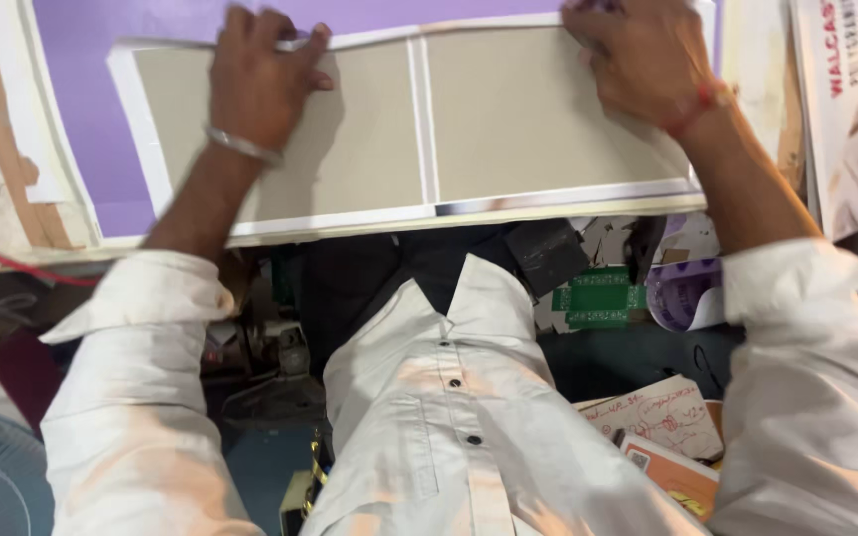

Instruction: The person repeatedly folds and unfolds a multi-panel paper sample on a purple work surface. They smooth the panels with both hands, then fold the sample into a compact stack and place it aside. This sequence is repeated several times with the same sample.

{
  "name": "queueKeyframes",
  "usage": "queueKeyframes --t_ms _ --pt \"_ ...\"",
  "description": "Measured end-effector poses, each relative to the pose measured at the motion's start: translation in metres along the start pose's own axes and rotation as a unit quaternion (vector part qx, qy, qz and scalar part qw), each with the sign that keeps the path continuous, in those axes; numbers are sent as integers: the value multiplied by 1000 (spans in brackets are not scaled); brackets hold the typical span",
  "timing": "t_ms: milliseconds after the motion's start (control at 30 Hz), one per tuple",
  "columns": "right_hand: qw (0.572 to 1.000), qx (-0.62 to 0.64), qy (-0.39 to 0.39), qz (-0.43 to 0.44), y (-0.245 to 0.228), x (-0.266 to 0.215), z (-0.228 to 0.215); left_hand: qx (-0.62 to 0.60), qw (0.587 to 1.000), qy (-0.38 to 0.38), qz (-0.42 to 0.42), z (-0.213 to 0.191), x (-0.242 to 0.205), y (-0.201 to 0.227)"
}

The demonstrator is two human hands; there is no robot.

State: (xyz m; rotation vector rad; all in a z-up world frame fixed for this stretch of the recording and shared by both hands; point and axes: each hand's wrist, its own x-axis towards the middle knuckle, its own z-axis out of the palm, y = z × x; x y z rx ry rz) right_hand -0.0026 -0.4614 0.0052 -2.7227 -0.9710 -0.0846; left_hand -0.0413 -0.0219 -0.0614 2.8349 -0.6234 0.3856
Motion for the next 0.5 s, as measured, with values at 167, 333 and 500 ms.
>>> queueKeyframes --t_ms 167,333,500 --pt "992 -89 -78 -35 -12 -6 -14 -14 999 2 45 -26 -32 30" --pt "980 -143 -136 -14 -16 9 -16 20 967 -252 34 -68 -21 8" --pt "978 -152 -146 6 -12 8 -14 6 981 -191 15 -54 -51 -34"
